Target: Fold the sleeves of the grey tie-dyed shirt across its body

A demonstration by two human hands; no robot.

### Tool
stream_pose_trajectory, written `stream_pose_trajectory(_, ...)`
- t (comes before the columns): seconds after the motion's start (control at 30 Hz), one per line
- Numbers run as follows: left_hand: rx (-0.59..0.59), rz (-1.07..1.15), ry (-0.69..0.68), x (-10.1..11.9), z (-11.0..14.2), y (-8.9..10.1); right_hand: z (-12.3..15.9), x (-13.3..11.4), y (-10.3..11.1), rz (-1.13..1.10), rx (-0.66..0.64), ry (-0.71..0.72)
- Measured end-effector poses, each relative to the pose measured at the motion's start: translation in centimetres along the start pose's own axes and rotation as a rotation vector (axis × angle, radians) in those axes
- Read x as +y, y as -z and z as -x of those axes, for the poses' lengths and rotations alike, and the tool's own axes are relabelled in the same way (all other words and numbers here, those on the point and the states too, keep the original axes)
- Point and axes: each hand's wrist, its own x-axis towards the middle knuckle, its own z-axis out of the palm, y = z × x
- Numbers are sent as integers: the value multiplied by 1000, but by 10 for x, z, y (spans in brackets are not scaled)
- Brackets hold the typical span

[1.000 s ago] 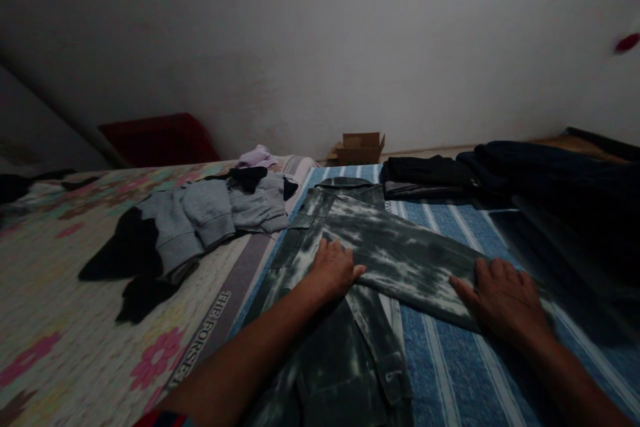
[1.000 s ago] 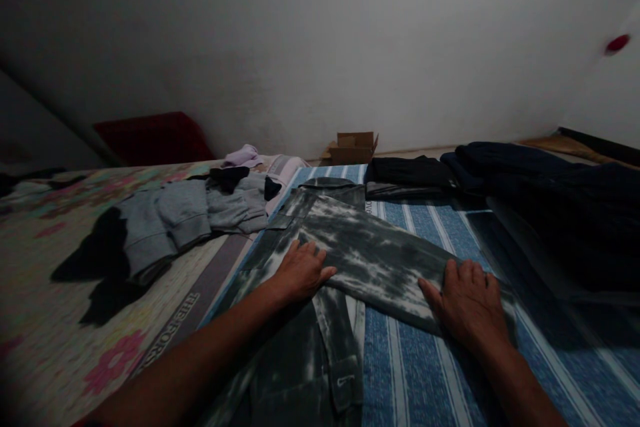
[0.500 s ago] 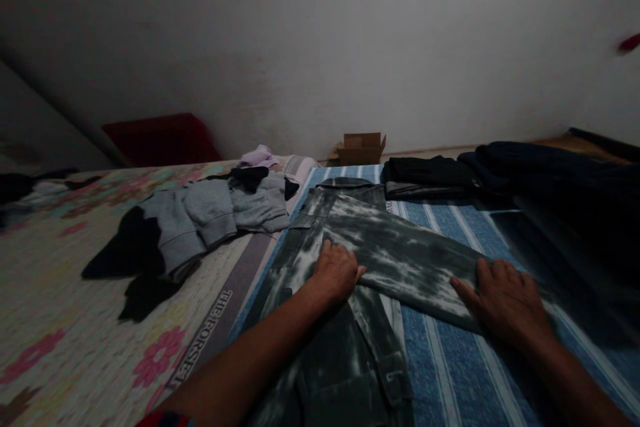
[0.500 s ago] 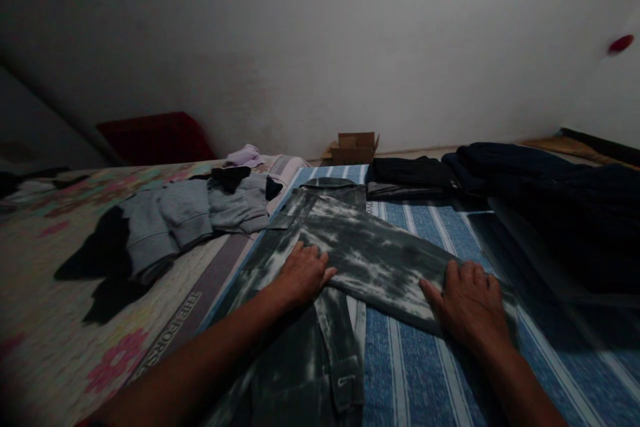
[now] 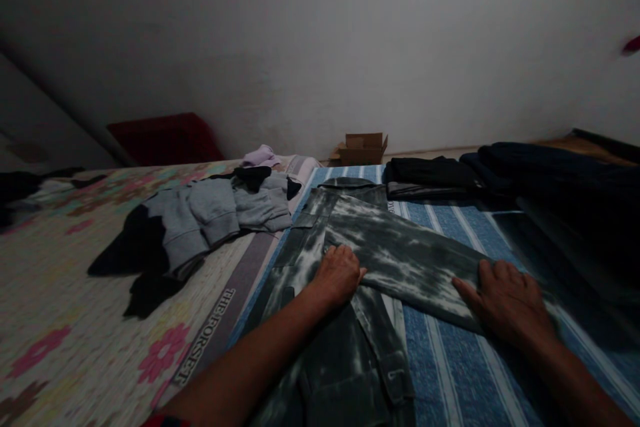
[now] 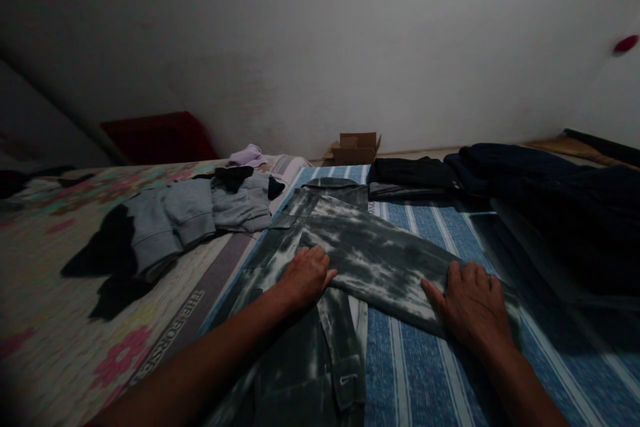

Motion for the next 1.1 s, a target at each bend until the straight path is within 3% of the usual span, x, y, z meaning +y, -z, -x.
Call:
stream_pose_trajectory(0.33, 7, 57, -3, 0, 2, -10, 0, 0, 1, -14, -21, -4)
stream_pose_trajectory(1.1, 10, 22, 10, 8, -6, -2, 0, 0, 3, -10, -20, 6)
